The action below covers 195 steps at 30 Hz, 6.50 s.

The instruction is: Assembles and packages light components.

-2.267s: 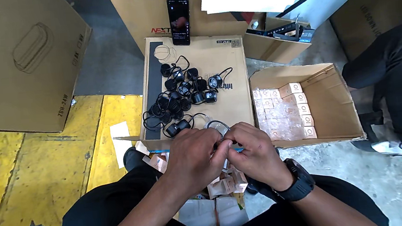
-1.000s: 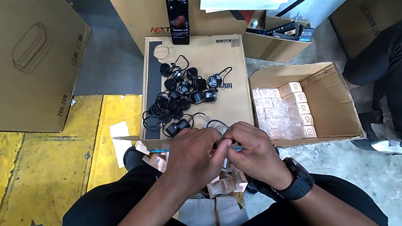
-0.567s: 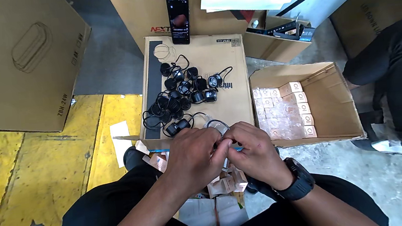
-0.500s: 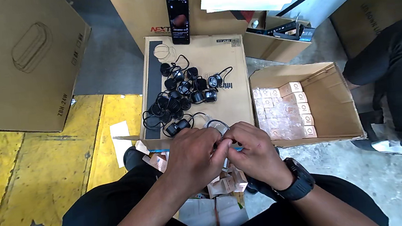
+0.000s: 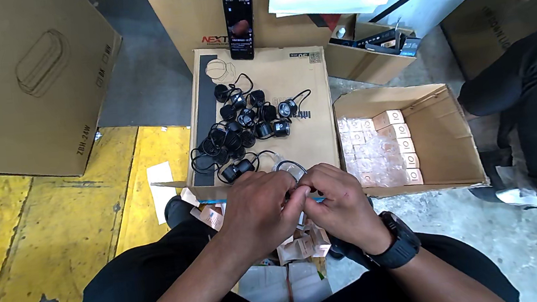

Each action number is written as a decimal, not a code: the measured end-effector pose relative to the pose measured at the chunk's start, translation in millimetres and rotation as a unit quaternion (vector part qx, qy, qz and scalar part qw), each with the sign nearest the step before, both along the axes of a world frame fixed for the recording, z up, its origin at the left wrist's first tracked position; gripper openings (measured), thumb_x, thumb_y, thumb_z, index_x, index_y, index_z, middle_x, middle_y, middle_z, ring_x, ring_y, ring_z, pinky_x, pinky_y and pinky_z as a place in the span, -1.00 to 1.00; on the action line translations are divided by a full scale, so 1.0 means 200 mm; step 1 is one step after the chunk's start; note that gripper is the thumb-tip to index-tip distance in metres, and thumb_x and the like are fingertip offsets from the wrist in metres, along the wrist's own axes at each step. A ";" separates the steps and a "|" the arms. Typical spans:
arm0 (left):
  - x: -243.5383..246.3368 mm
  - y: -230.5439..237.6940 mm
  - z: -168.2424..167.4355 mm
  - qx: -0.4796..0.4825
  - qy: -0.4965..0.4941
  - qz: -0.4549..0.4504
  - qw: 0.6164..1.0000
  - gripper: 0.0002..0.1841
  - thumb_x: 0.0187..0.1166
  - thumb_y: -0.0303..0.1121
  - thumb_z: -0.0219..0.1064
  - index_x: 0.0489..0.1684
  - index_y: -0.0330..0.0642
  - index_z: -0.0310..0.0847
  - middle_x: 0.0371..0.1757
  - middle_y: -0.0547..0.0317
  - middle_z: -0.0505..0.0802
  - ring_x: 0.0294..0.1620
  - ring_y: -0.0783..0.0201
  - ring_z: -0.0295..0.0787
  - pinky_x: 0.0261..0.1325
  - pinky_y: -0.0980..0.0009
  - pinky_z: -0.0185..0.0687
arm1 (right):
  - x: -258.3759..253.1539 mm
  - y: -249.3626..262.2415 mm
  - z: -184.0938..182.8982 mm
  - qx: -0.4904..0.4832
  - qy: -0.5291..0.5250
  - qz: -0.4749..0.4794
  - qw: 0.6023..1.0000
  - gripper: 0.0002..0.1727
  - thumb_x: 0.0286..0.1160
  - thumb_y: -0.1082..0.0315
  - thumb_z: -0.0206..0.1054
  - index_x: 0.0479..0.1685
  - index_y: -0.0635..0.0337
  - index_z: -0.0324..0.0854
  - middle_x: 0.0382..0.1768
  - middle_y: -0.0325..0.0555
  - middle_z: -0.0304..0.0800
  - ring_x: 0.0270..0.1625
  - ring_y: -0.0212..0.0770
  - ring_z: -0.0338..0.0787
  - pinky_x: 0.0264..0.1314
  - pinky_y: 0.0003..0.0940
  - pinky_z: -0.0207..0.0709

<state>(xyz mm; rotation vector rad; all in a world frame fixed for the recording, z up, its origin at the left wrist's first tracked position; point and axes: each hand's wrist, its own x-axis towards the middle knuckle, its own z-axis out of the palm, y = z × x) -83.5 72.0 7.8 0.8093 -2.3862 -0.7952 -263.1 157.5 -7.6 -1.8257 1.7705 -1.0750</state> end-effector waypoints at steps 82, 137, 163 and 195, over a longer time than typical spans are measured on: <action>0.00 0.00 0.00 0.000 0.001 -0.004 1.000 -0.68 0.71 -0.07 0.27 -0.41 -0.01 0.69 -0.60 0.44 0.65 -0.53 0.49 0.54 -0.22 0.38 0.52 | 0.00 0.00 0.00 -0.002 0.001 0.000 1.000 -0.84 0.49 0.22 0.39 -0.36 0.06 0.76 -0.37 -0.33 0.77 -0.22 -0.45 0.74 -0.20 -0.51 0.62; -0.01 0.00 0.00 0.001 0.002 -0.004 1.000 -0.68 0.71 -0.05 0.27 -0.41 -0.01 0.70 -0.59 0.44 0.67 -0.52 0.49 0.57 -0.22 0.37 0.54 | 0.00 0.00 0.00 0.002 0.000 0.000 1.000 -0.83 0.51 0.20 0.40 -0.35 0.06 0.76 -0.37 -0.32 0.77 -0.22 -0.44 0.74 -0.21 -0.49 0.62; -0.01 0.00 0.00 0.001 0.000 -0.006 1.000 -0.68 0.71 -0.05 0.27 -0.39 -0.01 0.70 -0.58 0.43 0.67 -0.51 0.48 0.57 -0.23 0.37 0.53 | 0.00 0.00 0.00 0.005 0.000 -0.001 1.000 -0.83 0.50 0.19 0.40 -0.34 0.05 0.76 -0.35 -0.33 0.77 -0.21 -0.45 0.74 -0.20 -0.49 0.62; -0.24 0.36 -1.08 -0.032 -0.420 -0.348 0.837 -0.52 0.35 -0.73 0.35 0.30 -0.27 0.63 0.40 -0.31 0.67 0.48 -0.30 0.54 0.54 -0.18 0.39 | -0.30 0.00 0.22 -0.106 -0.024 -0.125 0.986 -0.95 0.41 0.32 0.48 -0.32 0.00 0.72 -0.35 -0.40 0.76 -0.35 -0.48 0.73 -0.36 -0.51 0.67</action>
